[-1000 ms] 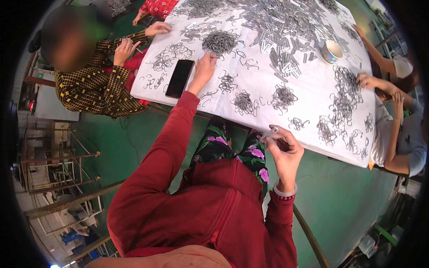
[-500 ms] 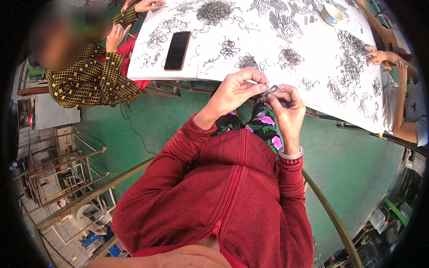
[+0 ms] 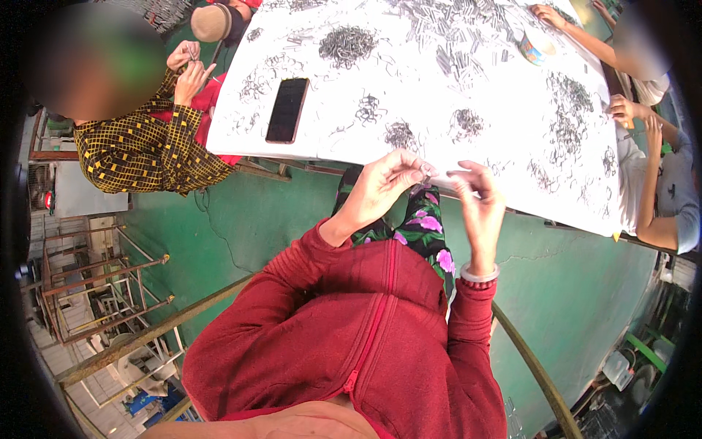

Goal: The person sits at a table and repeatedly picks up small metal clips and wire pieces, then joins them by hand. The person places the assembled units onto a nearby metal rack. Other people at the table perform similar assembly tasks.

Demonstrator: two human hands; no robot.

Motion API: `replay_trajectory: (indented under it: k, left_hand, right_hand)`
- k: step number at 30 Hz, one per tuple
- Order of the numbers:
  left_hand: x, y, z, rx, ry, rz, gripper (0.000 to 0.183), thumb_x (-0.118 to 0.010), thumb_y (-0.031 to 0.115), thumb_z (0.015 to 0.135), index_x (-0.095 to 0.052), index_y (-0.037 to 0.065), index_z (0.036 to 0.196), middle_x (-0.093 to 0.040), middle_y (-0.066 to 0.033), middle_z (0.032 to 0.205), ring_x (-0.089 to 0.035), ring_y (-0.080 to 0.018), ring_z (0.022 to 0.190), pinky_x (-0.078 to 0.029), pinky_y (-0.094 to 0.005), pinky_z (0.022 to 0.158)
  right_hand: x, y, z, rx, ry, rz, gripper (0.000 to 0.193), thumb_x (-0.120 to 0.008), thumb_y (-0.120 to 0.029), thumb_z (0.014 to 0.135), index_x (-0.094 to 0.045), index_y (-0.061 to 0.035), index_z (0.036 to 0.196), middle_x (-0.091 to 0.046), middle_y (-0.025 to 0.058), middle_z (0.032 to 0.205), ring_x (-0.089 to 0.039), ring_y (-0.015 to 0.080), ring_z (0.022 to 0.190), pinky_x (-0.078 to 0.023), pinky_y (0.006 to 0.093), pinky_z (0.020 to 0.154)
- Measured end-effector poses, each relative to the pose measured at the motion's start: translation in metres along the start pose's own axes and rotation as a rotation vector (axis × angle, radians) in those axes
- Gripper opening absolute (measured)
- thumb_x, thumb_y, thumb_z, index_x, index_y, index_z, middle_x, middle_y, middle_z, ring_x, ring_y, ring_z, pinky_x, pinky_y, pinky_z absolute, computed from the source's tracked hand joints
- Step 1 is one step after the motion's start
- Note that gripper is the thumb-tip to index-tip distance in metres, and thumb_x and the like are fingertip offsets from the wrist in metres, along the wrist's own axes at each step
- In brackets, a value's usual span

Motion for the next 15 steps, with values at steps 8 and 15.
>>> replay_trajectory:
  k: [8,15]
  left_hand:
    - [0.001,-0.007,0.0,0.003,0.041,0.026,0.005,-0.054,0.001,0.091,-0.057,-0.001,0.094,-0.064,-0.0044,0.094,-0.056,-0.0084,0.087,-0.046,-0.0242,0.082]
    - [0.008,-0.005,-0.003,-0.012,0.03,0.075,0.006,-0.053,0.001,0.091,-0.055,-0.001,0.096,-0.064,-0.0077,0.098,-0.058,-0.0122,0.096,-0.046,-0.0261,0.087]
  right_hand:
    - [-0.016,0.06,0.18,0.371,-0.126,-0.61,0.015,-0.06,-0.005,0.077,-0.066,0.0004,0.09,-0.064,0.0201,0.084,-0.062,0.035,0.077,-0.05,0.0393,0.069]
    - [-0.029,0.093,0.229,0.506,-0.235,-1.044,0.011,-0.053,0.001,0.074,-0.062,0.0016,0.08,-0.06,0.0231,0.073,-0.062,0.0385,0.074,-0.051,0.0445,0.068]
Point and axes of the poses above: each hand's wrist, its own z-axis towards the middle knuckle, its own x-axis out of the back of the hand, y = z × x, the point moved 2 cm from there along z, towards the middle knuckle
